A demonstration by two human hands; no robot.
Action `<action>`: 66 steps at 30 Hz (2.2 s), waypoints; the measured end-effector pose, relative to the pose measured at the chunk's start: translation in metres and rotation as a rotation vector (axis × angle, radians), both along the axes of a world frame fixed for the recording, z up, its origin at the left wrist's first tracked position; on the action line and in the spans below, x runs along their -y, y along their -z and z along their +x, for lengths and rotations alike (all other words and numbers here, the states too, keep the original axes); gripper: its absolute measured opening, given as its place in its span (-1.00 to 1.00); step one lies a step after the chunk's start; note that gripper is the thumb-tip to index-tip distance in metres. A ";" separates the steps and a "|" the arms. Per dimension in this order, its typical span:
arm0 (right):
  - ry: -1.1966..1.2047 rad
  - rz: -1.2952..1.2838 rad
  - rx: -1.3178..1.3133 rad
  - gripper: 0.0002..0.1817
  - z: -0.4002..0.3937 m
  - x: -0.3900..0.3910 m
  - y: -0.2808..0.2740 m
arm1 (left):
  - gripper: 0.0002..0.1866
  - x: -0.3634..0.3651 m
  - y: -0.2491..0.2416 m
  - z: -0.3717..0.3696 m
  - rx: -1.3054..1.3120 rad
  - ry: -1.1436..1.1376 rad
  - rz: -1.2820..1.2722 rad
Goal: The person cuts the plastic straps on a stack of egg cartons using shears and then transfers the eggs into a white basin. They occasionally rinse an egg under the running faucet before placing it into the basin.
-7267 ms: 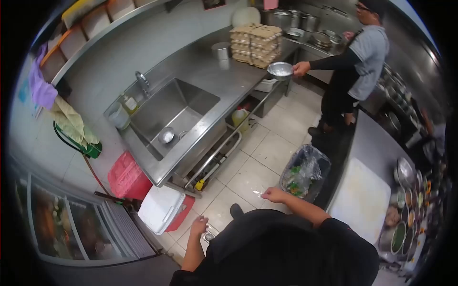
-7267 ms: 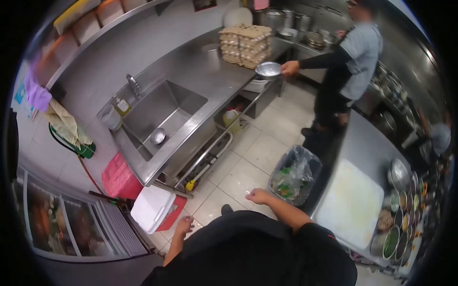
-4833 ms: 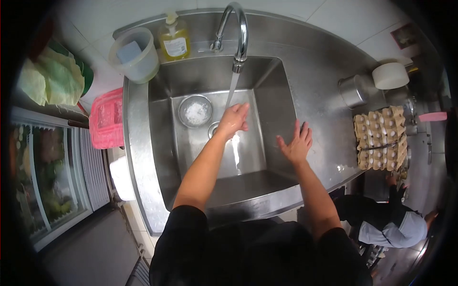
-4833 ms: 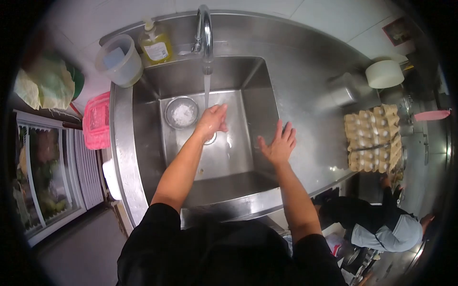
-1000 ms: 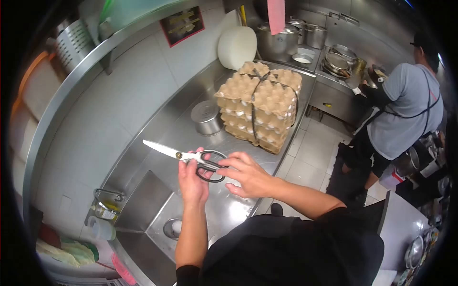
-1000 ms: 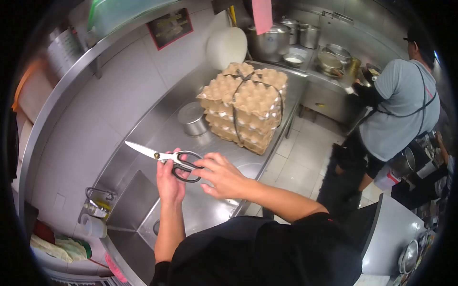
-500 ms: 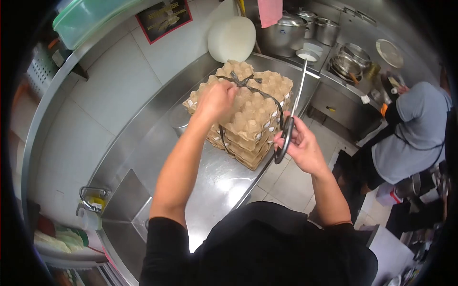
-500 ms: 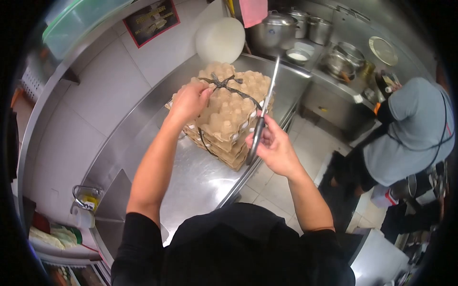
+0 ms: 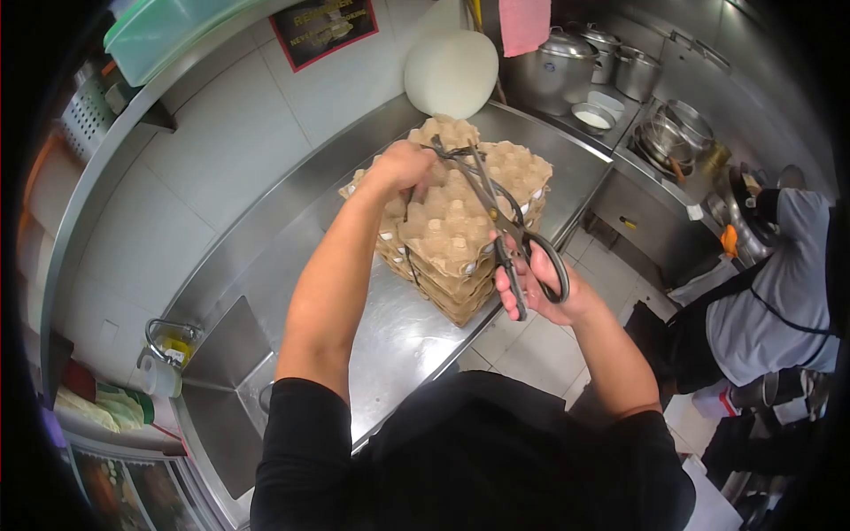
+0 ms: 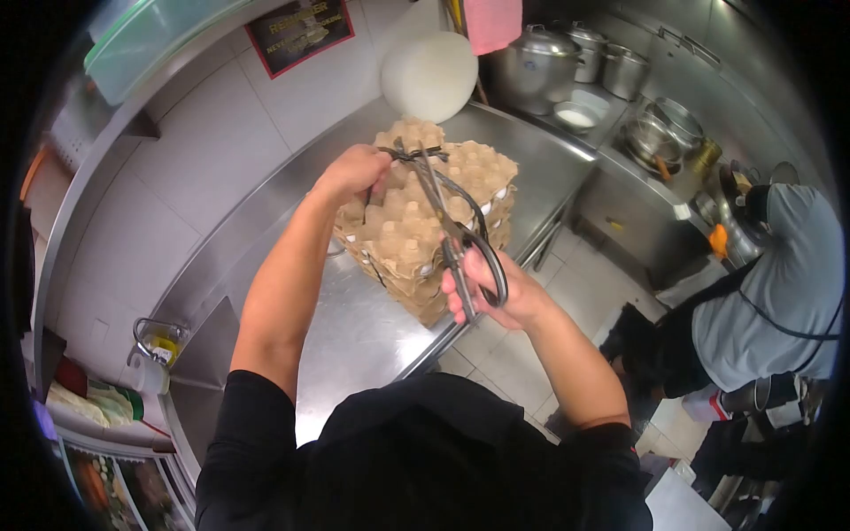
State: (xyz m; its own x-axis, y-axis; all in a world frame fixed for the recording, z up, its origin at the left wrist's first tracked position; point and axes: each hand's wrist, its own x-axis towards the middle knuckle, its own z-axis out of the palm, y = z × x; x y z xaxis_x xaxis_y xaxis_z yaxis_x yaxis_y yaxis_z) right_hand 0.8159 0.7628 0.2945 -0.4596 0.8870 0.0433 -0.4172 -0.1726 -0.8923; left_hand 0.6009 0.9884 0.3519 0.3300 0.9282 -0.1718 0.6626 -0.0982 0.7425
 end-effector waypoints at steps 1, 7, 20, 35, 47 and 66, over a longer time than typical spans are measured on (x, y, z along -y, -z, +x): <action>-0.033 -0.067 -0.013 -0.11 0.000 -0.006 -0.002 | -0.76 0.002 0.006 -0.001 0.125 -0.038 0.018; -0.086 -0.275 0.040 -0.20 -0.021 -0.053 -0.014 | -0.79 0.008 0.008 0.000 0.209 -0.049 0.068; 0.147 -0.255 0.013 -0.64 -0.039 -0.089 -0.023 | -0.80 0.021 0.013 0.004 0.323 -0.095 0.172; 0.018 -0.256 0.034 -0.38 -0.038 -0.112 -0.037 | -0.80 0.012 0.041 -0.001 0.633 -0.118 0.165; 0.257 -0.125 0.105 -0.20 -0.012 -0.082 -0.045 | -0.76 -0.019 0.020 -0.024 0.038 -0.149 0.573; 0.102 -0.281 0.144 -0.19 -0.057 -0.112 -0.053 | -0.84 -0.077 0.018 -0.005 -0.112 0.192 0.726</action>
